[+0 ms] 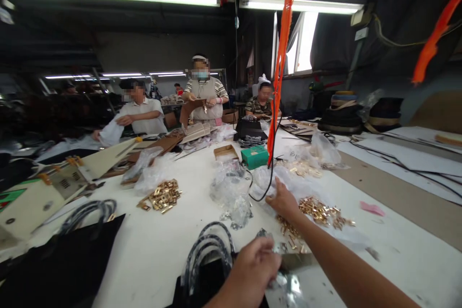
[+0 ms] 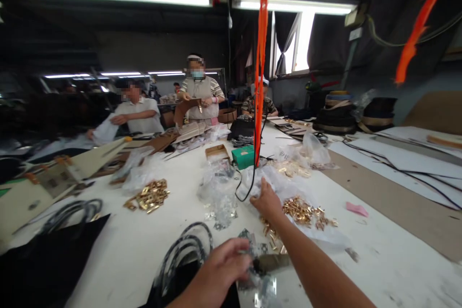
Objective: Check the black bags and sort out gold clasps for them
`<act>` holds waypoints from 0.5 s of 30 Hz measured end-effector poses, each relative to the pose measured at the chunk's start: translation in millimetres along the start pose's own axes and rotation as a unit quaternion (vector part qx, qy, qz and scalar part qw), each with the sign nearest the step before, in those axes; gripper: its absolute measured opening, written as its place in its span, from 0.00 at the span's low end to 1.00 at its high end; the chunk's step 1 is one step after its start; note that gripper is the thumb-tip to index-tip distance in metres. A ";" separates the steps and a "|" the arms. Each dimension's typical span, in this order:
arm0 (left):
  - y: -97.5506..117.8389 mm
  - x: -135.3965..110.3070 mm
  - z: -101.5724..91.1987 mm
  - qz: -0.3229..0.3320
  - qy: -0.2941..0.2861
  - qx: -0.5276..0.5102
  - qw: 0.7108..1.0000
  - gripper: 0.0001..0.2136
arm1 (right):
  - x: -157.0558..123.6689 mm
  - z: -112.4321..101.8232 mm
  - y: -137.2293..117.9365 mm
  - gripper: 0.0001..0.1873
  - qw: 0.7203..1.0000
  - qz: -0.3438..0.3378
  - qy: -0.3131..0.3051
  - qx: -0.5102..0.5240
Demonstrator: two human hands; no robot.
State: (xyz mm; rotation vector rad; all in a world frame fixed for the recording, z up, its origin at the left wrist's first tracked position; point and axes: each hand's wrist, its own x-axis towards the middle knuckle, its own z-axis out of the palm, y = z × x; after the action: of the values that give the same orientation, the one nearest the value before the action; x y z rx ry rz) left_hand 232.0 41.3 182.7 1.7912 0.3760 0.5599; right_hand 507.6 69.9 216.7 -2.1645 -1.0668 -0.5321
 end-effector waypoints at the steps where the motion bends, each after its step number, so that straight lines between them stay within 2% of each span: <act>1: 3.2 32.2 10.7 -0.036 0.019 -0.048 0.998 0.24 | 0.6 3.1 2.5 0.51 1.000 -0.002 -0.003 0.013; 2: 4.7 62.5 19.9 -0.059 0.054 -0.093 0.992 0.24 | 0.8 6.0 4.7 0.49 1.000 -0.009 0.000 0.015; 4: 3.3 113.9 32.8 -0.050 0.099 -0.169 0.979 0.16 | -0.2 10.9 8.4 0.42 0.999 -0.043 0.015 -0.018; 7: -6.2 162.6 40.3 -0.058 0.161 -0.217 0.961 0.17 | -3.5 14.4 11.1 0.23 0.987 -0.129 0.045 -0.090; 8: -10.1 171.6 40.5 -0.059 0.176 -0.236 0.954 0.17 | -5.1 14.6 10.5 0.20 0.981 -0.159 0.058 -0.097; 10: -17.6 181.9 38.4 -0.058 0.197 -0.276 0.939 0.16 | -9.4 12.9 5.4 0.20 0.973 -0.202 0.062 -0.089; 15: -26.6 192.8 25.6 -0.066 0.208 -0.324 0.921 0.19 | -16.0 0.0 -20.3 0.28 0.966 -0.244 -0.053 -0.065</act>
State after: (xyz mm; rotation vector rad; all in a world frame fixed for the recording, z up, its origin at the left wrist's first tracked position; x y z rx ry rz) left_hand 407.7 128.8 186.4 0.9963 0.5238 0.8565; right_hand 481.8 70.5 214.7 -2.0527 -1.6841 -0.7274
